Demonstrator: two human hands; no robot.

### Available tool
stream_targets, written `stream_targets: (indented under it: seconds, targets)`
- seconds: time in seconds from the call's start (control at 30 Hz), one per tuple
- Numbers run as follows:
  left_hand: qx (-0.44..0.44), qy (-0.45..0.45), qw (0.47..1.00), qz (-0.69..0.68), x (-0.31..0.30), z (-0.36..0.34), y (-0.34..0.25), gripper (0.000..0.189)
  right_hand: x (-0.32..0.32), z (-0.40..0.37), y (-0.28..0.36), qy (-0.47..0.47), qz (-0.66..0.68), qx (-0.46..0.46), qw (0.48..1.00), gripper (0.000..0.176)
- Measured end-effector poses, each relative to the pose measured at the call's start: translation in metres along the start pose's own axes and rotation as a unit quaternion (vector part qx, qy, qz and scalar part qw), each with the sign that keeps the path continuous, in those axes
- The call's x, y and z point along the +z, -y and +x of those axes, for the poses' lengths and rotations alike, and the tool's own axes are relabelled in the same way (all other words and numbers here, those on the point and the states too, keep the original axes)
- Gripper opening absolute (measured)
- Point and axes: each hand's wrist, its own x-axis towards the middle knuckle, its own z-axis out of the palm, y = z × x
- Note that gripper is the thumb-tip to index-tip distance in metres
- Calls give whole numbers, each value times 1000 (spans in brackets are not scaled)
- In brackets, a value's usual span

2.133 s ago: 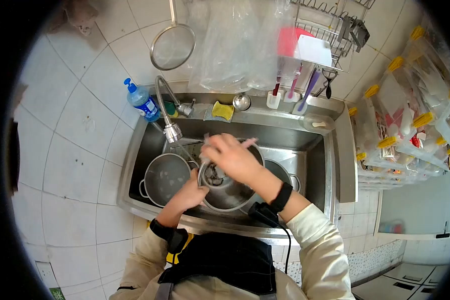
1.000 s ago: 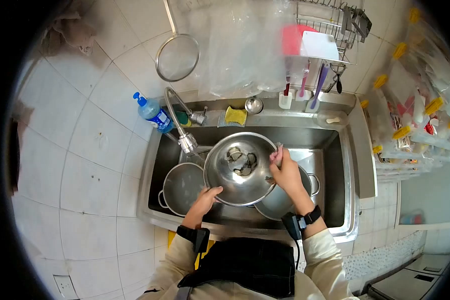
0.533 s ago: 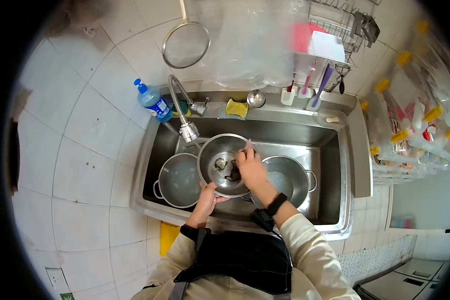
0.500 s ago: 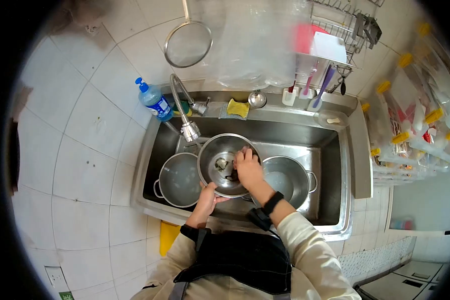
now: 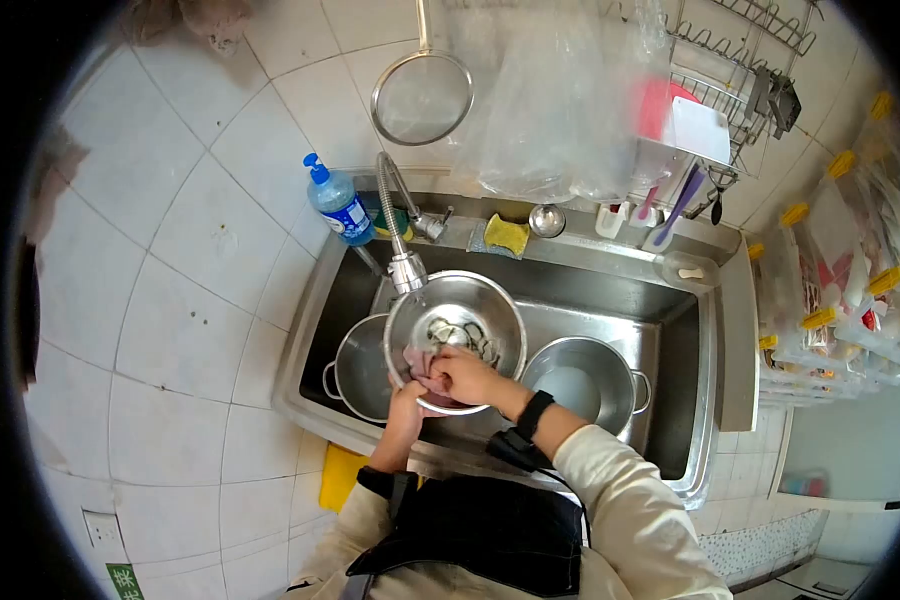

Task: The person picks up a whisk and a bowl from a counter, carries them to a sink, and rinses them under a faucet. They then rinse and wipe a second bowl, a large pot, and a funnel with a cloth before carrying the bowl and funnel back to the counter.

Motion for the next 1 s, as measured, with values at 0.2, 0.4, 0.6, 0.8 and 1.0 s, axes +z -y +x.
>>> stream_targets:
  seconds: [0.2, 0.4, 0.6, 0.8, 1.0]
  targets:
    - [-24, -4, 1000, -1, -5, -6, 14, 54, -22, -24, -3, -2, -418, 76, 905, 19]
    - [-56, 34, 998, 18, 15, -8, 6, 50, -18, -3, -6, -169, -311, 165, 921, 13]
    - [-68, 40, 997, 2, 2, 0, 2, 53, -12, -11, 14, 92, -177, -1, 980, 11]
    - [-65, 12, 997, -41, -15, -10, -30, 53, -91, -66, 67, -92, -127, 38, 987, 20]
    - [-57, 25, 997, -39, -14, -19, -37, 54, -121, -135, 89, -284, -119, 124, 943, 23]
